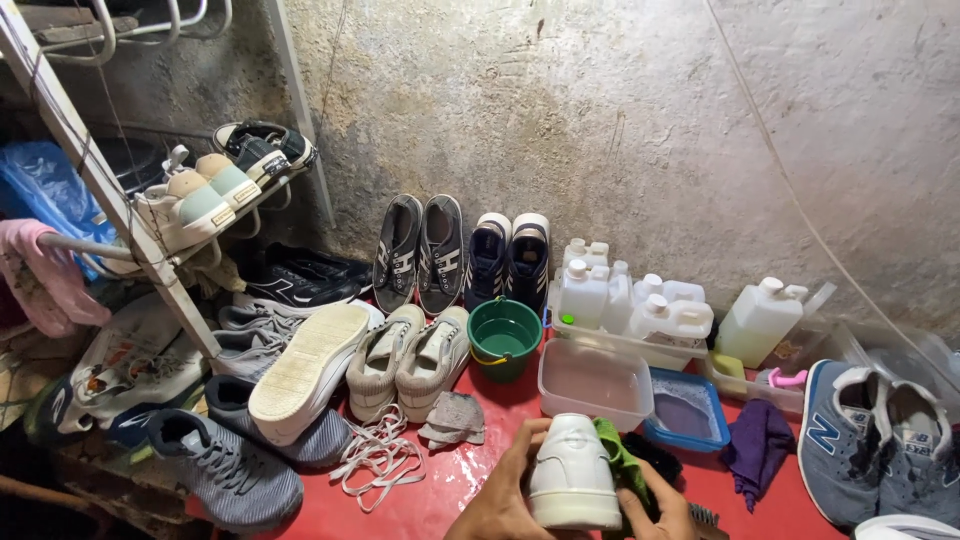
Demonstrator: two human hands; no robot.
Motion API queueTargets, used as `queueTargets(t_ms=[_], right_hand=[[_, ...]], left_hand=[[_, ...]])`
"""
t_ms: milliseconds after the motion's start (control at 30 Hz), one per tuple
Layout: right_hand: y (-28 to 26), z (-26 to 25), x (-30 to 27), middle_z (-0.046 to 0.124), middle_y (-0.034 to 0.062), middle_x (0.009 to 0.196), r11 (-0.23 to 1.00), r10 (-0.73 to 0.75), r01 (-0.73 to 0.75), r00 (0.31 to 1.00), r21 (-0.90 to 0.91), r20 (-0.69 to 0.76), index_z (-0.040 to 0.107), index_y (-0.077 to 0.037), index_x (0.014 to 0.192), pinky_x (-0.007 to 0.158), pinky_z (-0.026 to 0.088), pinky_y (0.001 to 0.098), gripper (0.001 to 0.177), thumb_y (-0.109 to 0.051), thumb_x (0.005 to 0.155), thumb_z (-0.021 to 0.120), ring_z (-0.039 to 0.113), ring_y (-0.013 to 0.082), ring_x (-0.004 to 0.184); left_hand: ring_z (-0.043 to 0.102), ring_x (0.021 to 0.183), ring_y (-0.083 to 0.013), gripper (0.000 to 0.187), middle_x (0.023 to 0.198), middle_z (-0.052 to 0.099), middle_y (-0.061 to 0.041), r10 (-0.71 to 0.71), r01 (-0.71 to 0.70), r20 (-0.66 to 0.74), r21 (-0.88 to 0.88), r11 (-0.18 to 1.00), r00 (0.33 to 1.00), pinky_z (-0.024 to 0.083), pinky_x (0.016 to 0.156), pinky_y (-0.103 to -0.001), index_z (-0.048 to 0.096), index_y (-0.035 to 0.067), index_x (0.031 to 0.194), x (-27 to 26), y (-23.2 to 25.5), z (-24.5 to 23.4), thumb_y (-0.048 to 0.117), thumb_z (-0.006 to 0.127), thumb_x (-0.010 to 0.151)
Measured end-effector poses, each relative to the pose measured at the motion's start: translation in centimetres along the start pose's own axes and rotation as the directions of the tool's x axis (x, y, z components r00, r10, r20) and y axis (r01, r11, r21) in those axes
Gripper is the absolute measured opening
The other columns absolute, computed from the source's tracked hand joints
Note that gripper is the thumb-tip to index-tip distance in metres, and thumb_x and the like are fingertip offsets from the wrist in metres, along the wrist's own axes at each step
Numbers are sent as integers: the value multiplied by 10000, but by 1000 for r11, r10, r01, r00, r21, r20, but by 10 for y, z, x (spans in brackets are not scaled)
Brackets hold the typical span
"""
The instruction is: The person cleans a white sneaker on a red workbench. They wipe the shoe with a green cloth, then scrub it with a brush, and finally wipe it again with the cloth. The shoe is handled one at a time and rotated to access different surfaces.
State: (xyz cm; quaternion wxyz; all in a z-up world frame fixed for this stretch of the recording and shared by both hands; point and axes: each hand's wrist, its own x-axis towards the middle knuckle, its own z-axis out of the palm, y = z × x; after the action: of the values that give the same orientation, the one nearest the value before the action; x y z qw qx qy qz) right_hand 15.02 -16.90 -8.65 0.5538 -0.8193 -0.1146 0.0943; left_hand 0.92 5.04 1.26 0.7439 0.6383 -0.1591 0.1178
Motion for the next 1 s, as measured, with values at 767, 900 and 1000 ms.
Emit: queueTargets(t_ms=[767,900,1000], right_hand=[[-29,40,-67,787,-52,1295,998,-45,55,940,22,-338,762,-234,1321,895,466,186,418,-308,945,593,657,24,1120],[61,51,-45,768,233,834,916,247,-341,894,-210,-375,783,-227,1204,787,520,341,502,-548,955,487,766,334,883],[76,60,-55,594,162,537,924,163,-309,851,-225,-499,848,-160,961,643,486,292,374,-436,967,595,589,191,540]], left_hand=[[475,899,-353,432,985,535,-181,171,-190,138,919,345,976,380,827,-439,532,-35,1269,-8,-162,31,-3,589,843],[501,860,-336,257,958,552,-150,205,-188,153,969,162,967,407,819,-420,576,8,1215,-14,-192,48,18,560,958],[487,776,-317,29,849,514,-120,382,-148,116,988,54,917,417,750,-409,581,59,984,-15,-196,55,64,568,959]])
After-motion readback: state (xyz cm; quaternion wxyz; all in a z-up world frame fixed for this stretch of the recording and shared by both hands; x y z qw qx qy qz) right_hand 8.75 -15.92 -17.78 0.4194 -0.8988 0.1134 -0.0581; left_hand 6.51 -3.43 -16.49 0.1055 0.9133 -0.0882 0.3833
